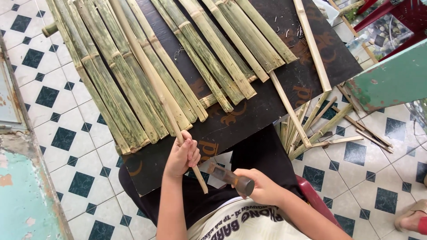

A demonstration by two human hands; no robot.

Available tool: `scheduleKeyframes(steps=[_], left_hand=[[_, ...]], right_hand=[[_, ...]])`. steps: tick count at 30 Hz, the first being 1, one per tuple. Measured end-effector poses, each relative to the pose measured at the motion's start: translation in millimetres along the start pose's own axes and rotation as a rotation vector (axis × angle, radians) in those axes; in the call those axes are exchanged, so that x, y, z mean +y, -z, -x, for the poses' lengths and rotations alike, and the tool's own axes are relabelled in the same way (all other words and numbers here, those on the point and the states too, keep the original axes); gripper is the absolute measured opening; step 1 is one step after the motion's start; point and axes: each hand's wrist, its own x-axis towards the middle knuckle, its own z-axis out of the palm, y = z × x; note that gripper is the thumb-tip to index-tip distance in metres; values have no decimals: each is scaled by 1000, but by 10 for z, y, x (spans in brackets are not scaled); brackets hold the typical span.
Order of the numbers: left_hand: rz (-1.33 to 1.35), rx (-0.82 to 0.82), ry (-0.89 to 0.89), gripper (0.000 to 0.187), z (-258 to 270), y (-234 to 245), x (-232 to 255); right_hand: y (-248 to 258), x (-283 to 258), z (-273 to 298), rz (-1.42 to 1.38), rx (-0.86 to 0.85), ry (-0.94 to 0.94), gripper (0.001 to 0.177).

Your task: Nailing thin bamboo strips onto a wooden base to assemble a furniture component.

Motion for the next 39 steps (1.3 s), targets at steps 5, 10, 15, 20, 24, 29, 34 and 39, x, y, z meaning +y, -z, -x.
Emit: scheduleKeyframes(steps=[5, 10, 15, 20, 24, 29, 34, 39], left_hand=[[-12, -21, -332, 21, 103, -320, -140], [-51, 168, -697, 22, 218, -826, 152], [-225, 36, -1167, 28, 312, -1304, 560], [-337, 0, -1319, 34, 359, -1460, 747], [-434, -89, -1516, 34, 296, -1594, 804], [-375, -283, -1557, 34, 271, -1630, 731], [-358, -244, -1621, 32, 371, -1675, 693], [-299, -104, -1448, 28, 529, -1830, 707]], right_hand=[[67, 145, -23, 41, 114, 18, 34], [237, 383, 33, 54, 117, -107, 36], [300, -200, -55, -269, -122, 109, 47], [256, -408, -5, -441, -174, 143, 54], [166, -477, 78, -338, -161, 69, 45], [138, -554, 220, -139, -11, 150, 49], [193, -435, 331, -88, 128, 243, 51], [400, 31, 431, 138, 320, 578, 13]])
